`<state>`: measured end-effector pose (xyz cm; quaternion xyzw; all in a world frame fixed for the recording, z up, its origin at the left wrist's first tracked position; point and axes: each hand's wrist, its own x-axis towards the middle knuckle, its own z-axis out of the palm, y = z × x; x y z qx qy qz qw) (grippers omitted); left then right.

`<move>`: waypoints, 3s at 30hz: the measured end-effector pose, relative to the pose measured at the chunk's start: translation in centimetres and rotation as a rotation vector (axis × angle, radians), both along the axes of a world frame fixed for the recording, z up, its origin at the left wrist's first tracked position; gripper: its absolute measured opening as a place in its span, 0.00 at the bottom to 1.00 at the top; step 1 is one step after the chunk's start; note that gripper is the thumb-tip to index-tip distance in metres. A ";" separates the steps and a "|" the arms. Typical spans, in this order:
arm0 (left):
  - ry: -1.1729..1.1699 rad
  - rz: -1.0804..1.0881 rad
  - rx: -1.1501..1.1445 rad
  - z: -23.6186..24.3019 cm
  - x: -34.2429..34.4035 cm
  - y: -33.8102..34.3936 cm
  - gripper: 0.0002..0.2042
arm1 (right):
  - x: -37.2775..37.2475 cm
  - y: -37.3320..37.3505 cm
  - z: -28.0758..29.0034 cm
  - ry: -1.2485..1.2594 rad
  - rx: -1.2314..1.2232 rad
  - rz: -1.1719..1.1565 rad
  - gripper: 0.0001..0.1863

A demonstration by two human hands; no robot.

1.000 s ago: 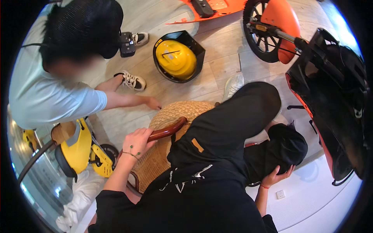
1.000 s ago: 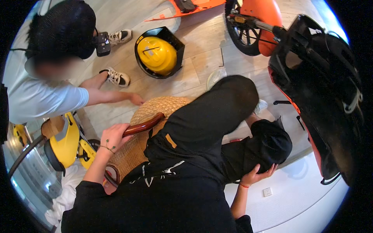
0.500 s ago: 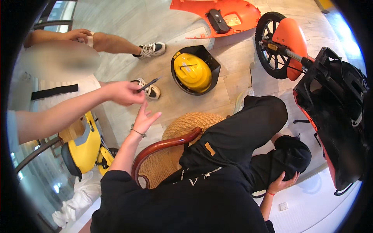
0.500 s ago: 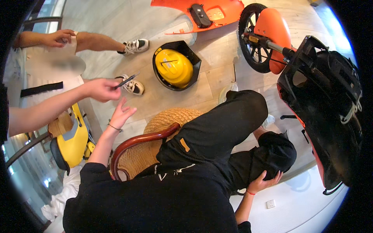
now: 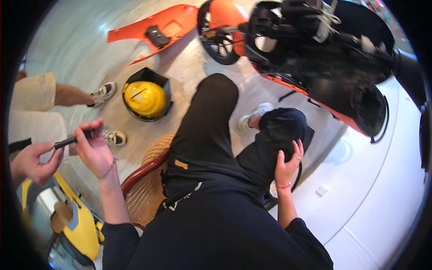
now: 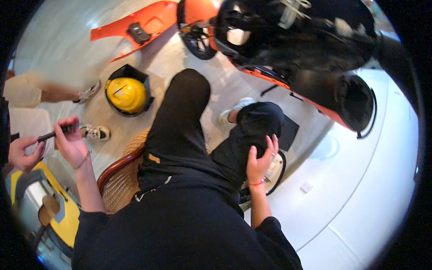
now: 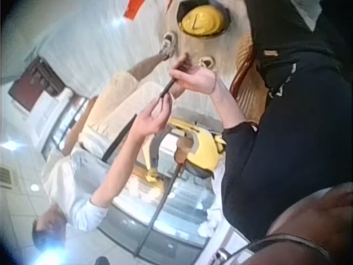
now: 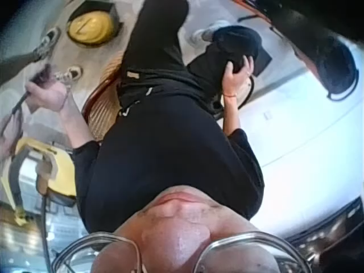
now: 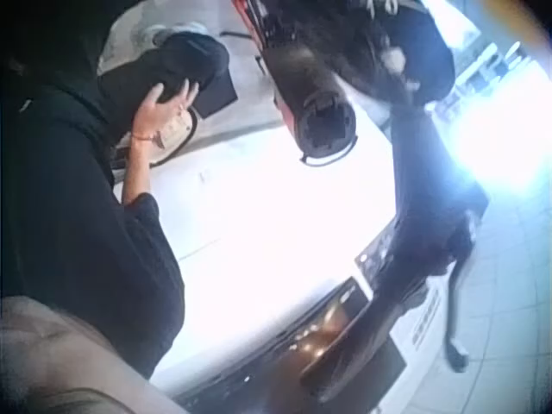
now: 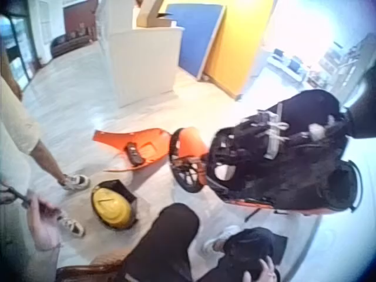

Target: The recorder is disassembling and assembling various plastic panels and screws on a scooter using manual tools.

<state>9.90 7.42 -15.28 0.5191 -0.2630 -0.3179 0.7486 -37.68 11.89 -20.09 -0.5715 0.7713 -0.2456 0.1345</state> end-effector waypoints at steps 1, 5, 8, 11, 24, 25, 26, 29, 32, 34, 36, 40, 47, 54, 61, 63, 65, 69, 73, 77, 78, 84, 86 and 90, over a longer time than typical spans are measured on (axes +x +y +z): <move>-0.035 -0.075 0.066 0.7 -2.5 0.3 0.16 | 0.9 0.0 0.9 -0.032 -0.055 0.050 0.26; 0.005 -0.579 0.417 0.0 -11.5 2.0 0.13 | 4.8 -0.1 4.2 -0.594 -0.017 0.217 0.22; -0.547 -1.245 0.608 0.6 -17.7 0.5 0.11 | 7.2 0.7 6.4 -1.016 0.110 0.305 0.27; -0.824 -1.499 0.200 0.3 -22.2 1.2 0.11 | 8.4 1.9 7.4 -1.077 0.126 0.326 0.22; -1.078 -1.742 -0.036 -0.5 -25.2 2.8 0.12 | 6.3 8.6 7.9 -1.149 0.084 -0.279 0.10; -1.081 -1.739 -0.033 -0.4 -24.9 2.6 0.12 | 6.3 8.8 7.9 -1.131 0.084 -0.247 0.09; -1.027 -1.673 -0.097 -0.3 -24.7 2.3 0.14 | 6.1 8.8 7.9 -1.100 0.080 -0.247 0.09; -0.903 -1.518 -0.036 -1.1 -23.7 0.7 0.18 | 4.6 8.4 8.3 -0.996 -0.028 -0.241 0.07; -0.963 -1.323 0.041 -1.6 -22.3 -1.4 0.15 | 2.5 7.5 8.8 -0.962 -0.141 -0.305 0.06; -0.939 -1.378 0.112 -2.8 -22.0 -2.2 0.13 | 1.2 6.6 8.9 -1.013 -0.148 -0.408 0.04; -0.914 -1.458 0.231 -4.8 -22.7 -2.6 0.12 | -0.2 5.6 8.1 -1.066 -0.155 -0.458 0.04; -0.892 -1.508 0.407 -12.1 -26.1 -5.2 0.12 | -1.7 1.9 6.9 -0.916 -0.053 -0.433 0.05; -0.724 -1.568 1.080 -29.6 -32.3 -11.2 0.15 | -3.4 -5.7 3.5 -0.735 0.113 -0.403 0.05; -0.631 -1.174 1.458 -45.0 -28.9 -11.6 0.12 | -4.8 -8.7 0.1 -0.349 0.225 -0.257 0.08; -0.722 -1.080 1.150 -47.3 -29.7 -16.7 0.11 | -5.6 -8.4 -1.8 -0.007 0.180 -0.008 0.07; -0.745 -1.126 1.121 -48.9 -29.6 -16.7 0.13 | -4.3 -9.1 -1.9 0.062 0.159 0.001 0.08; -0.896 -1.169 1.086 -50.8 -29.5 -15.8 0.14 | -4.4 -9.1 -2.0 0.126 0.172 0.007 0.09; -0.919 -1.160 1.021 -51.1 -29.4 -15.4 0.13 | -5.0 -8.5 -2.4 0.148 0.081 0.041 0.08; -0.602 -0.958 1.167 -46.9 -31.7 -16.0 0.10 | -4.9 -9.3 -2.3 0.190 0.082 0.073 0.07; -0.177 -0.812 1.050 -42.6 -35.1 -13.8 0.10 | -4.2 -9.9 -2.8 0.091 -0.040 0.096 0.06; 0.054 -0.811 1.036 -41.4 -35.7 -13.3 0.10 | -3.9 -10.0 -3.0 0.084 -0.055 0.110 0.06; 0.912 -0.633 0.625 -23.7 -34.1 -13.6 0.12 | -1.9 -9.9 -3.0 0.058 0.010 0.069 0.07; 0.913 -0.683 0.476 -18.0 -30.6 -14.1 0.12 | -1.5 -9.6 -3.0 0.063 -0.033 0.145 0.08; 0.986 -0.737 0.337 -8.1 -24.7 -14.9 0.12 | -1.4 -9.1 -2.7 0.070 -0.083 0.182 0.08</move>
